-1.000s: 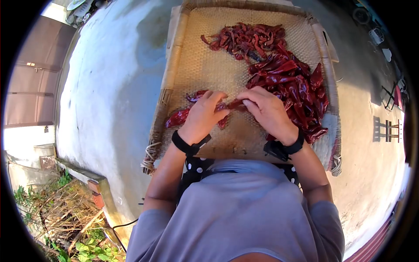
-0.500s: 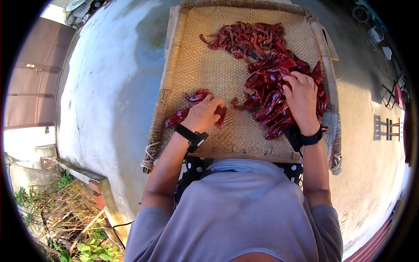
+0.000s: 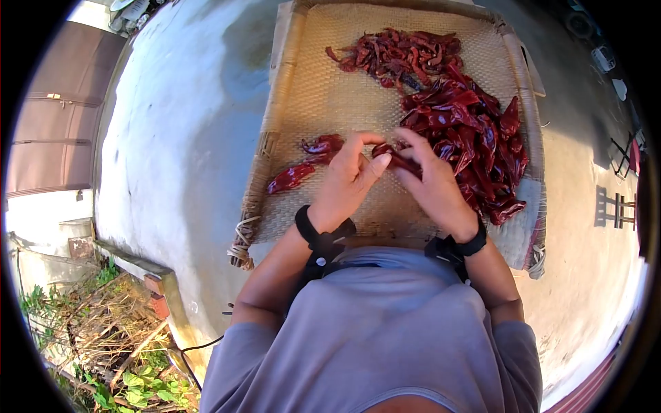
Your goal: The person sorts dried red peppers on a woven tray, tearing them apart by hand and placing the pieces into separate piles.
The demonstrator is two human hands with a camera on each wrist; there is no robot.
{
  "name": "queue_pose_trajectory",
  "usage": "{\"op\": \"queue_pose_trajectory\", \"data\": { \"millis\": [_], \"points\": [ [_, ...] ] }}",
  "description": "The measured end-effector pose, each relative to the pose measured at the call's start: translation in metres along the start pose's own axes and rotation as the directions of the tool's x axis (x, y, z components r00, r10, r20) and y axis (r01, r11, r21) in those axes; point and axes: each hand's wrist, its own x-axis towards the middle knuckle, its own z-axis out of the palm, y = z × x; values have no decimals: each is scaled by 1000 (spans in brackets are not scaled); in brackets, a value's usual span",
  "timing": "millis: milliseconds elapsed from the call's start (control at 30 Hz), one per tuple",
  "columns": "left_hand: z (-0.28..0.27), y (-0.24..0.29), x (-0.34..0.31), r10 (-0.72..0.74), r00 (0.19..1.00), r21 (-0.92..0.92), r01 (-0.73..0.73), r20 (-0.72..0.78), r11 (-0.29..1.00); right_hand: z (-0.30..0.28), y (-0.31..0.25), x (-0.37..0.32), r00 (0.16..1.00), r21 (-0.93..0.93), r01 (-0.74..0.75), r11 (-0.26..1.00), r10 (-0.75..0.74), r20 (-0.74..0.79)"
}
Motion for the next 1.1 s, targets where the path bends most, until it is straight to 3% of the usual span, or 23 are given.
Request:
{"op": "queue_pose_trajectory", "data": {
  "millis": [67, 133, 200, 233, 267, 333, 433, 533, 600, 767, 867, 967, 1033, 1100],
  "points": [
    [-2, -6, 1, 122, 987, 253, -93, -105, 963, -14, 2, -2, 995, -226, 25, 974, -45, -83],
    [-11, -16, -4, 17, 1000, 502, -23, 15, 865, -41, 1, -2, 964, -598, 138, 790, -247, -104],
    [-15, -25, -10, -102, 988, 742, -16, 114, 671, -61, 8, -4, 933, -718, 17, 696, -269, -239],
    [-13, -23, -10, -237, 962, 740, 60, 136, 670, -70, 15, -4, 911, -765, -4, 643, -313, -268],
    [-13, -24, -11, -230, 962, 756, 39, 149, 654, -77, 18, -6, 901, -762, -70, 643, -287, -326],
    [-11, -28, -12, -217, 960, 785, -6, 178, 619, -82, 25, -12, 885, -851, -136, 507, -324, -335],
    [-14, -36, -7, -204, 957, 726, -8, 205, 688, -76, 25, -15, 875, -809, -113, 576, -328, -356],
    [-12, -33, -10, -94, 984, 677, -36, 155, 735, -60, 16, -15, 922, -626, 95, 774, -306, -238],
    [-10, -16, -12, -66, 975, 631, -85, 213, 771, -42, 10, -14, 953, -431, 200, 880, -277, -124],
    [-5, 12, -11, 34, 947, 399, -167, 321, 901, -5, 12, -11, 977, -97, 212, 972, -208, 51],
    [-8, 4, -13, 78, 946, 291, -174, 314, 941, -6, 10, -12, 987, -18, 141, 990, -139, 80],
    [-30, 7, -18, -42, 977, 566, -86, 210, 820, -24, 11, -14, 986, -218, 157, 963, -167, -26],
    [-53, -4, -17, -20, 996, 760, -57, 92, 648, -42, 9, -14, 956, -323, 124, 938, -200, -213],
    [-69, -19, -16, -71, 996, 856, 80, -51, 510, -63, 14, -14, 912, -456, 67, 887, -240, -333]
  ]
}}
